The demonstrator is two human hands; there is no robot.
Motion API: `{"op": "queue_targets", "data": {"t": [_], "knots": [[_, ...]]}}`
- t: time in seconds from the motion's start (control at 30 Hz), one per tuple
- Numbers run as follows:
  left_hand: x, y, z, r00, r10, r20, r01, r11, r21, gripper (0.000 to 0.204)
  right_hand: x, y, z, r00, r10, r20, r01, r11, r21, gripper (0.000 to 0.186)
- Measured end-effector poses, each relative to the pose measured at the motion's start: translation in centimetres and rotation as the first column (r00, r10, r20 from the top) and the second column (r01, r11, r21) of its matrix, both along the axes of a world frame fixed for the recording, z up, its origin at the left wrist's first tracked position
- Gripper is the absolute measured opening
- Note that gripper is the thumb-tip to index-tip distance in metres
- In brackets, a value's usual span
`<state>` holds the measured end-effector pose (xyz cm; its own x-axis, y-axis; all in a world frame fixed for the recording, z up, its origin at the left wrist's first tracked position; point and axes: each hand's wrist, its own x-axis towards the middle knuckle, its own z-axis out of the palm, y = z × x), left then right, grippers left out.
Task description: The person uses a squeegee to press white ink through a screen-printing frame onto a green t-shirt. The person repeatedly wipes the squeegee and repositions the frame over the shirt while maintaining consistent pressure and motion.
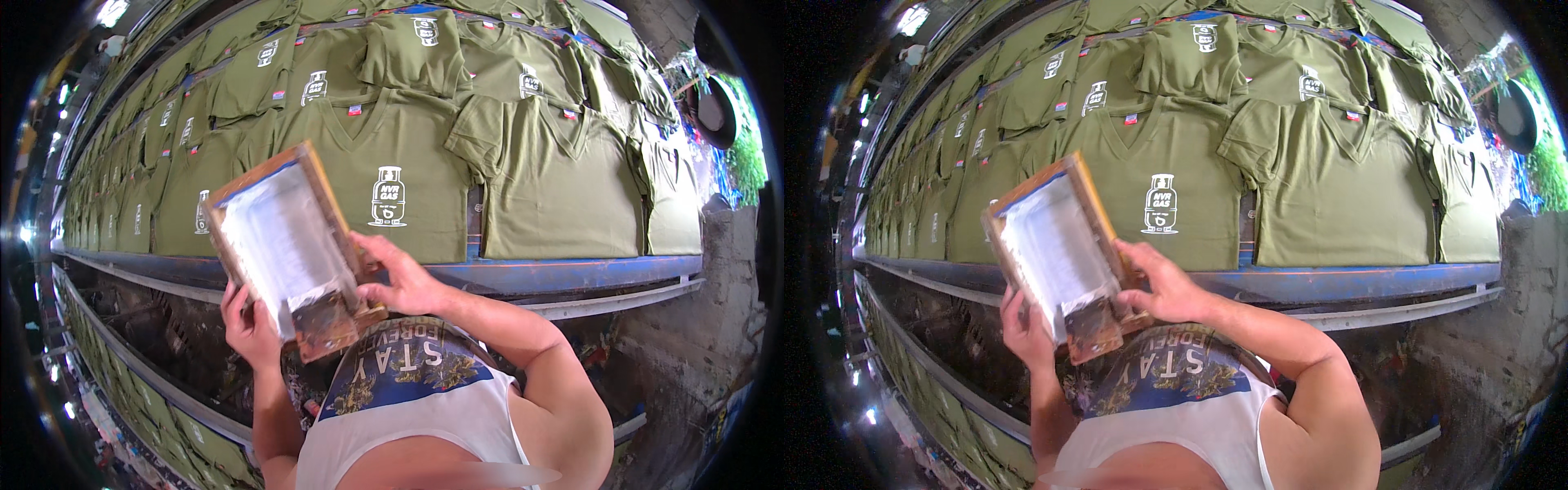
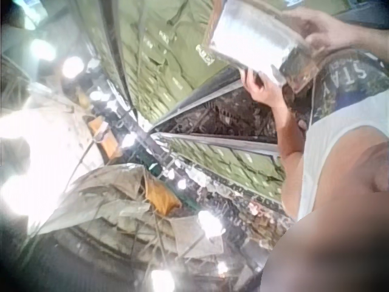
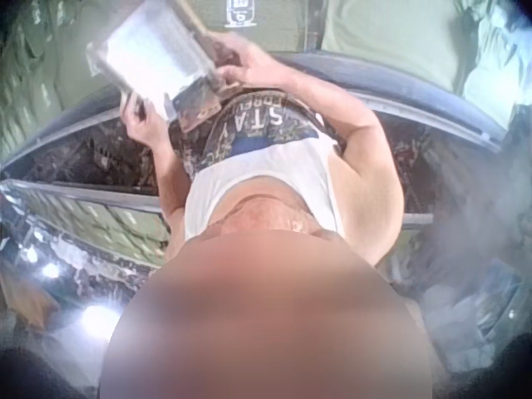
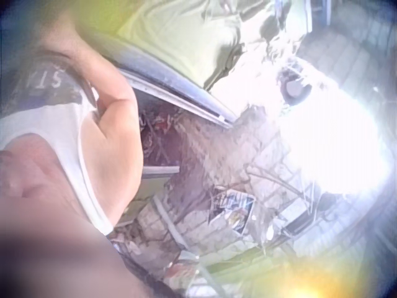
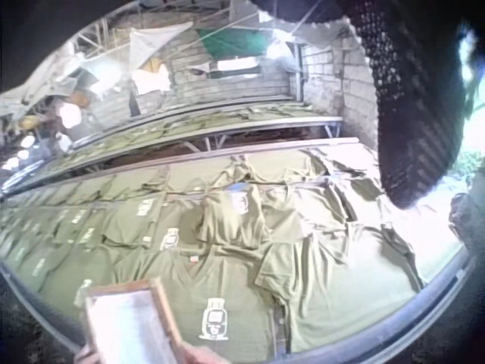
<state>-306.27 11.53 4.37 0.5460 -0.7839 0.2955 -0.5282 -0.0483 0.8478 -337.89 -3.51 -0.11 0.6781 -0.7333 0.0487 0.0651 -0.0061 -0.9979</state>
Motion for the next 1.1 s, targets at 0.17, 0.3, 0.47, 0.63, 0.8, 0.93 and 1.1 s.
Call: {"op": "queue_targets", "data": {"t": [0.17,0.3,0.47,0.63,0.8,0.93,1.1], "knots": [[-0.4,9.0,3.1,0.991,0.115,0.062,-0.116,0.993,0.018,0.038,3.3,2.8,1.3,0.976,0.196,0.094,-0.200,0.979,0.035,0.096],[-0.9,12.5,2.8,0.981,0.190,-0.033,-0.191,0.982,-0.002,0.038,4.1,5.0,2.0,0.965,0.253,0.064,-0.252,0.968,-0.021,0.095],[-0.3,14.1,1.0,0.982,0.149,-0.115,-0.154,0.987,-0.037,0.046,3.3,7.7,2.6,0.972,0.234,-0.007,-0.234,0.972,-0.026,0.096],[-0.5,14.1,-1.0,0.982,0.064,-0.177,-0.075,0.995,-0.058,0.052,1.0,11.4,3.4,0.986,0.164,0.026,-0.166,0.977,0.132,0.095],[-2.5,13.4,-2.2,0.954,-0.015,-0.298,-0.007,0.997,-0.071,0.047,-2.5,14.3,3.2,0.998,0.065,-0.023,-0.061,0.989,0.133,0.095],[-5.1,12.4,-1.8,0.968,-0.050,-0.245,0.042,0.998,-0.038,0.045,-5.6,15.4,3.0,1.000,-0.005,-0.015,0.008,0.986,0.164,0.094],[-11.9,8.4,-1.4,0.963,-0.138,-0.232,0.123,0.989,-0.079,0.044,-12.2,14.1,2.9,0.984,-0.162,0.070,0.146,0.971,0.189,0.091]]}}
